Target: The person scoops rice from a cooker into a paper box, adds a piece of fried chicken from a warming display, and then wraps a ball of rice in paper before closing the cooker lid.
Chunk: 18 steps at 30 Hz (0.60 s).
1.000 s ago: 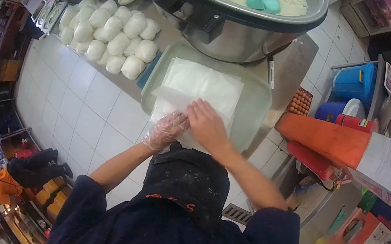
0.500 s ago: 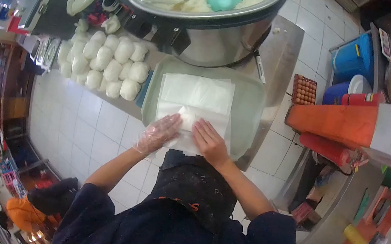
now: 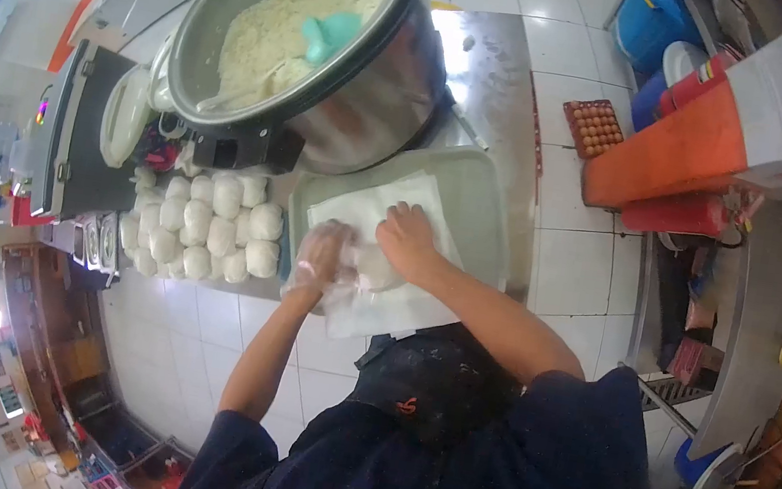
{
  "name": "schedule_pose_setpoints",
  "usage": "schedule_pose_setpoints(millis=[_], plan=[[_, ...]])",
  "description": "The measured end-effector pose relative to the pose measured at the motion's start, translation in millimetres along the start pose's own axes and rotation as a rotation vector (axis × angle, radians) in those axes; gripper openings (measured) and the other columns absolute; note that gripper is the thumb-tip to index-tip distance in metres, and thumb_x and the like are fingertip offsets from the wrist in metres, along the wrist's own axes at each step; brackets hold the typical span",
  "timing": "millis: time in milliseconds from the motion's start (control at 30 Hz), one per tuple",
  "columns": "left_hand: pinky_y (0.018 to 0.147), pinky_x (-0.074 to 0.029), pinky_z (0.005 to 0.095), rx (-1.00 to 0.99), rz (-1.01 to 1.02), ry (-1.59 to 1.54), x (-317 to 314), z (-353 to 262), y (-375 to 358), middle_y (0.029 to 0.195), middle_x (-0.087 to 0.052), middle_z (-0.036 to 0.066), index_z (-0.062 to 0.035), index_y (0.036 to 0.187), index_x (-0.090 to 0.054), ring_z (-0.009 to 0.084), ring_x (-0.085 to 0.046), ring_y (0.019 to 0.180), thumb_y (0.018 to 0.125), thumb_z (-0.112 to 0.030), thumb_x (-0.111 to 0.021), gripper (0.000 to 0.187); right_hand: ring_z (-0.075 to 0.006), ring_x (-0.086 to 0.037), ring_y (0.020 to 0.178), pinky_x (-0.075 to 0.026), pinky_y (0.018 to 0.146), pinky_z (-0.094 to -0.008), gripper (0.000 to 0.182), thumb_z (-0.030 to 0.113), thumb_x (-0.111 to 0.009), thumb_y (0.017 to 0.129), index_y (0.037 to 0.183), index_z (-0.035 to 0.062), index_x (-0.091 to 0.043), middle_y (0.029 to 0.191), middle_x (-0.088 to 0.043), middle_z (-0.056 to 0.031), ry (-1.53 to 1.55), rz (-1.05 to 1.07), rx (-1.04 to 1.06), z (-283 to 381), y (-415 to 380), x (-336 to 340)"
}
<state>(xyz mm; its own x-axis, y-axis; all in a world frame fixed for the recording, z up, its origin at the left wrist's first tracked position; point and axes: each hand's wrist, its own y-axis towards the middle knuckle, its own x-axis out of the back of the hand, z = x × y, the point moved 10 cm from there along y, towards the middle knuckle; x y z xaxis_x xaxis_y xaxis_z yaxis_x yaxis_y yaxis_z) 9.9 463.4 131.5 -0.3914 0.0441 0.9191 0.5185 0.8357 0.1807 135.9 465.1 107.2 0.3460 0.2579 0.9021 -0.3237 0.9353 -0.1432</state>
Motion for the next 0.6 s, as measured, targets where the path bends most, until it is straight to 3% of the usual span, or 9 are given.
schedule_pose_setpoints(millis=[33, 100, 133, 233, 267, 367, 467, 533, 600], plan=[[0.061, -0.051, 0.0364, -0.107, -0.142, 0.042, 13.4, -6.5, -1.6, 0.066, -0.065, 0.014, -0.0058, 0.069, -0.069, 0.0309, -0.063, 0.06, 0.068, -0.024, -0.076, 0.02, -0.0338, -0.063, 0.08, -0.051, 0.07, -0.0449, 0.01, 0.014, -0.062, 0.074, 0.08, 0.0059, -0.062, 0.08, -0.064, -0.0175, -0.1, 0.061, 0.111, 13.8, -0.3, -5.3], [0.061, -0.05, 0.0358, 0.046, 0.469, -0.045, -36.5, 7.0, -6.6, 0.066, -0.064, 0.013, -0.0061, 0.066, -0.067, 0.0294, -0.062, 0.061, 0.066, -0.023, -0.078, 0.02, -0.0327, -0.062, 0.081, -0.051, 0.07, -0.0434, 0.012, 0.014, -0.061, 0.075, 0.084, 0.0057, -0.062, 0.081, -0.063, -0.0156, -0.018, 0.087, 0.118, -2.4, -9.9, -20.6], [0.061, -0.05, 0.0358, 0.047, 0.462, -0.05, -38.7, 8.5, -13.8, 0.066, -0.064, 0.013, -0.0061, 0.066, -0.067, 0.0294, -0.062, 0.061, 0.066, -0.023, -0.078, 0.02, -0.0315, -0.062, 0.082, -0.051, 0.07, -0.0419, 0.015, 0.014, -0.06, 0.076, 0.088, 0.0056, -0.061, 0.083, -0.062, -0.0137, 0.061, 0.107, 0.111, -10.6, -13.4, -25.2], [0.062, -0.051, 0.0378, 0.353, 0.222, -0.213, -17.1, 17.5, -47.2, 0.07, -0.065, 0.015, -0.005, 0.069, -0.067, 0.0309, -0.064, 0.065, 0.071, -0.022, -0.073, 0.018, -0.0317, -0.06, 0.084, -0.051, 0.073, -0.0418, 0.016, 0.012, -0.057, 0.078, 0.09, 0.0027, -0.06, 0.087, -0.059, -0.013, 0.253, -0.016, 0.017, 0.5, -53.0, 1.2], [0.062, -0.051, 0.0378, 0.365, 0.219, -0.223, -25.6, 5.7, -62.8, 0.07, -0.065, 0.015, -0.005, 0.069, -0.067, 0.0309, -0.064, 0.065, 0.071, -0.022, -0.073, 0.018, -0.0317, -0.06, 0.084, -0.051, 0.073, -0.0418, 0.016, 0.012, -0.057, 0.078, 0.09, 0.0027, -0.06, 0.087, -0.059, -0.013, 0.247, -0.002, 0.021, 9.9, -68.1, -10.7], [0.063, -0.051, 0.0397, 0.395, -0.057, -0.076, -6.8, -10.4, -74.8, 0.071, -0.066, 0.016, -0.0051, 0.071, -0.068, 0.0308, -0.066, 0.069, 0.072, -0.023, -0.071, 0.018, -0.0338, -0.058, 0.084, -0.051, 0.074, -0.0434, 0.014, 0.01, -0.054, 0.08, 0.089, -0.0006, -0.058, 0.088, -0.055, -0.0155, 0.075, -0.265, 0.05, 22.6, -75.9, -5.6], [0.065, -0.052, 0.0416, 0.411, 0.007, -0.162, -5.9, -11.4, -67.8, 0.079, -0.067, 0.016, -0.0066, 0.077, -0.069, 0.0328, -0.066, 0.07, 0.073, -0.021, -0.069, 0.015, -0.0345, -0.058, 0.088, -0.051, 0.074, -0.0454, 0.012, 0.006, -0.052, 0.081, 0.088, -0.0021, -0.057, 0.089, -0.056, -0.0186, 0.128, -0.107, 0.018, 13.7, -63.5, -13.6], [0.069, -0.051, 0.0421, 0.494, 0.388, -0.276, -36.7, 16.1, -54.7, 0.09, -0.068, 0.016, -0.0083, 0.088, -0.068, 0.0341, -0.066, 0.076, 0.071, -0.018, -0.069, 0.02, -0.034, -0.055, 0.097, -0.05, 0.076, -0.0455, 0.015, 0.004, -0.052, 0.08, 0.092, -0.002, -0.059, 0.094, -0.057, -0.0176, 0.084, 0.258, -0.086, -5.2, -23.2, -29.4], [0.076, -0.05, 0.0409, 0.435, 0.373, -0.282, -32.5, 21.0, -33.4, 0.097, -0.067, 0.015, -0.0099, 0.102, -0.065, 0.0326, -0.065, 0.086, 0.071, -0.018, -0.069, 0.032, -0.0359, -0.056, 0.095, -0.049, 0.079, -0.0472, 0.016, 0.0, -0.055, 0.077, 0.092, -0.0001, -0.06, 0.095, -0.059, -0.0174, 0.064, 0.177, 0.0, 5.3, -1.0, -14.1]])
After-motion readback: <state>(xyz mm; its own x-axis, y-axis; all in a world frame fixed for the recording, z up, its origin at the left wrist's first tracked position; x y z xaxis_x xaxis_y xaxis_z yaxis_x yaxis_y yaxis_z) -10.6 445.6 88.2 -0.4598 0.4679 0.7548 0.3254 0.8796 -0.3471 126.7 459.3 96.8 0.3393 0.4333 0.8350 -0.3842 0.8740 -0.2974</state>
